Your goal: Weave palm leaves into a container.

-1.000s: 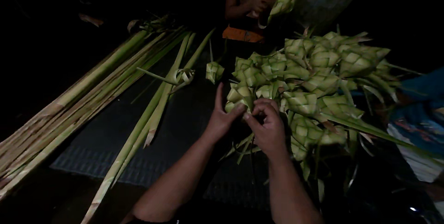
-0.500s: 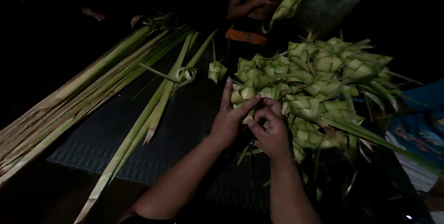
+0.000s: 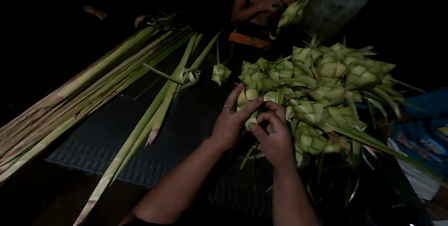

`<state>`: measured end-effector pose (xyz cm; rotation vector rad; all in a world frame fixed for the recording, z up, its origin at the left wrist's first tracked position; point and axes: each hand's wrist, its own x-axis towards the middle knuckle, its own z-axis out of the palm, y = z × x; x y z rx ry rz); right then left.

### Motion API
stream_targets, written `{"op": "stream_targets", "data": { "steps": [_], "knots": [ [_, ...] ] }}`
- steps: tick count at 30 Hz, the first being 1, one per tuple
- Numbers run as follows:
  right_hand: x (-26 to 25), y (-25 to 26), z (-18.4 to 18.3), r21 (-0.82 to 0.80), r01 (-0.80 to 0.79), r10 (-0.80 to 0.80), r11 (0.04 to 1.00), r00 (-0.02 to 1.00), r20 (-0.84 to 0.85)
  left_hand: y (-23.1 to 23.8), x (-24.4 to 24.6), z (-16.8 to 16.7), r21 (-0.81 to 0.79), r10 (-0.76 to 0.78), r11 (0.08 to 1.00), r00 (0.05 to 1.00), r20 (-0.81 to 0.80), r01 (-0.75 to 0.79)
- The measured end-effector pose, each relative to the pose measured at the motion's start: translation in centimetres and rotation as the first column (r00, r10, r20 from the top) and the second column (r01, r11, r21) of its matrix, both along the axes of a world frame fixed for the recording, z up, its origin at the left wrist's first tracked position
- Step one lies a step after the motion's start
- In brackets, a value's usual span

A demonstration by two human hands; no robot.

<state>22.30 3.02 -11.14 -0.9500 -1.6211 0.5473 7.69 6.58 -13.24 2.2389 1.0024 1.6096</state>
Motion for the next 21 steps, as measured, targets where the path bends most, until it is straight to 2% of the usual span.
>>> {"op": "stream_targets", "data": {
  "steps": [3, 8, 14, 17, 19, 21],
  "knots": [
    [-0.4, -0.2, 0.0, 0.001, 0.009, -0.009, 1.0, 1.0, -0.027, 0.1, -0.1, -0.2, 0.016, 0.013, 1.0, 1.0, -0.009, -0.013],
    [1.2, 0.3, 0.1, -0.018, -0.175, 0.175, 0.984, 0.984, -0.017, 0.2, -0.2, -0.3, -0.027, -0.007, 1.0, 1.0, -0.001, 0.007],
    [-0.2, -0.3, 0.1, -0.024, -0.044, 0.044, 0.999, 0.999, 0.009, 0.3, -0.4, -0.4, 0.024, 0.041, 0.999, 0.998, -0.044, -0.039],
    [0.1, -0.1, 0.0, -0.032, -0.032, 0.033, 0.999, 0.999, 0.043, 0.2, -0.2, -0.6, 0.013, 0.069, 0.998, 0.995, -0.079, -0.068],
    [0.4, -0.1, 0.1, -0.055, -0.039, 0.041, 0.998, 0.998, 0.05, 0.3, 0.0, -0.7, -0.011, 0.046, 0.999, 0.995, -0.087, -0.047],
    [0.5, -0.1, 0.2, -0.073, -0.049, 0.05, 0.996, 0.999, 0.017, 0.3, -0.1, -0.5, -0.097, -0.019, 0.995, 0.999, -0.03, 0.016]
  ]
}}
